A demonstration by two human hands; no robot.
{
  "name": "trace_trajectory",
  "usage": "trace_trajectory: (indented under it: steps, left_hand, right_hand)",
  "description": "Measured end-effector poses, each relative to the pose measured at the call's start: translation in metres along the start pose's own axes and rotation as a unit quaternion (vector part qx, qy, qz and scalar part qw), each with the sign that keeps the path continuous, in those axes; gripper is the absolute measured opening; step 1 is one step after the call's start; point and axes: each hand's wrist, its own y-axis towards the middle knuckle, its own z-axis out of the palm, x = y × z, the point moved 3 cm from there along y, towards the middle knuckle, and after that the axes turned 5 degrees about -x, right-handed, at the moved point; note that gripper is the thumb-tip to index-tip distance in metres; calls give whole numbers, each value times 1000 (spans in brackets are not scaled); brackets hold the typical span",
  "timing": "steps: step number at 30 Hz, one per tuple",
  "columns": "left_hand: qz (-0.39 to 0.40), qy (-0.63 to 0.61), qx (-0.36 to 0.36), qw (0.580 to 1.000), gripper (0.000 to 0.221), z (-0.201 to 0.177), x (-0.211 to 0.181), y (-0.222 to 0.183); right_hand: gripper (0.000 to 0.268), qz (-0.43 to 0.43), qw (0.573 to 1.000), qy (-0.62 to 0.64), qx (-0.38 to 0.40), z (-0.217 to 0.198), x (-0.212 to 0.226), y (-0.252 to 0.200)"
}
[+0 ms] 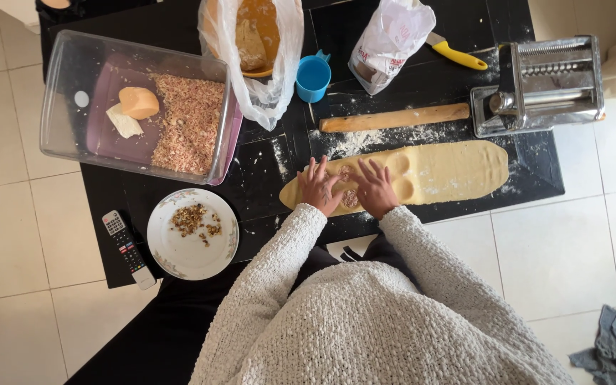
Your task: Filling and sealing dough circles to prepare ravioli.
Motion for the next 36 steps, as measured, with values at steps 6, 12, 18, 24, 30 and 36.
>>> trace_trajectory:
  steps: [6,12,18,24,30,36]
  left_hand:
    - [-37,-46,-60,996,39,-6,0,-7]
    - [-80,-61,-84,991,39,2,-6,-10]
    - [-115,-80,-149,979,40,20,-5,-19]
    - [-119,-94,-260,953,34,38,-31,-12]
    - [-150,-114,-301,935,30,31,-69,-14]
    - [-160,-150,-352,910,32,10,-74,-32]
  right_hand:
    - [53,7,996,-61,65,-1,15,6]
    - [47,-22,996,-45,77,4,1,12]
    - [35,-70,996,45,-8,-16,-28,23]
    - [34,-159,983,87,-38,-23,-52,38]
    - [33,-192,972,133,-16,-59,-35,39]
    - [33,-221,957,185,13,-66,-9,48]
